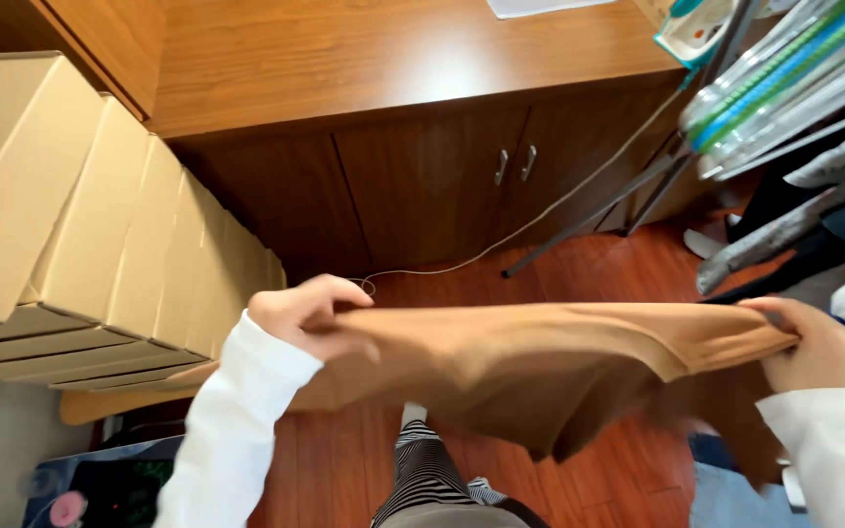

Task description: The person unpacks a denim garment from a box, then retrieves a brown t-shirt from a clothing rack. They lay the t-shirt flat on a wooden table and use a blue iron to smooth out wrinkles on the front and sleeves.

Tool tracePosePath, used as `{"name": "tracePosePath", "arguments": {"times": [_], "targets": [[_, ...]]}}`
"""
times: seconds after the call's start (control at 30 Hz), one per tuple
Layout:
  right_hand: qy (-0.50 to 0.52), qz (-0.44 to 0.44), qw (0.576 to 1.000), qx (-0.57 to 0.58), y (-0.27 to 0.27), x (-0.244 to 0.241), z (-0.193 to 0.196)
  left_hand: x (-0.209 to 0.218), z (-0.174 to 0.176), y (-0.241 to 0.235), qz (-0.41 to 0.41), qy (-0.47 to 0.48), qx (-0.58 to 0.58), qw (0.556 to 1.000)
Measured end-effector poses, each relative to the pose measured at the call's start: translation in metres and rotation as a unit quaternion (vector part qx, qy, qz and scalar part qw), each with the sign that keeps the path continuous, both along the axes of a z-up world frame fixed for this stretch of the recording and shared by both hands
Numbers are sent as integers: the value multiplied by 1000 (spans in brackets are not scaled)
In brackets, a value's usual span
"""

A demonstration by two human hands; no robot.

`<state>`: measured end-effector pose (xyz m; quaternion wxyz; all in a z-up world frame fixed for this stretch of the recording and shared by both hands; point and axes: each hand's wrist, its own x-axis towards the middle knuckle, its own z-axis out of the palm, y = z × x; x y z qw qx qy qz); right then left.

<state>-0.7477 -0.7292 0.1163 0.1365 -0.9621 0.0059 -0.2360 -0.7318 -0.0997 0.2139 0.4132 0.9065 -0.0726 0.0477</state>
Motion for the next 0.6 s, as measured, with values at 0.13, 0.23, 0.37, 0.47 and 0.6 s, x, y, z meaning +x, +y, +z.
{"name": "tracePosePath", "arguments": {"times": [0.13, 0.23, 0.37, 0.47, 0.6], "targets": [[-97, -12, 995, -21, -5, 32, -49, 24, -23, 56, -68, -5, 244, 967], [-144, -49, 985, -77, 11, 68, -84, 36, -49, 102, 94, 22, 384, 918], [-258, -10, 966, -31, 87, 94, -52, 27, -57, 133, 246, -292, 361, 851], [-248, 20, 968, 31, 116, 132, -49, 39, -69, 163, 351, -320, 316, 821], [-139, 30, 980, 136, 189, 193, -38, 67, -92, 186, 374, -236, 186, 877]]}}
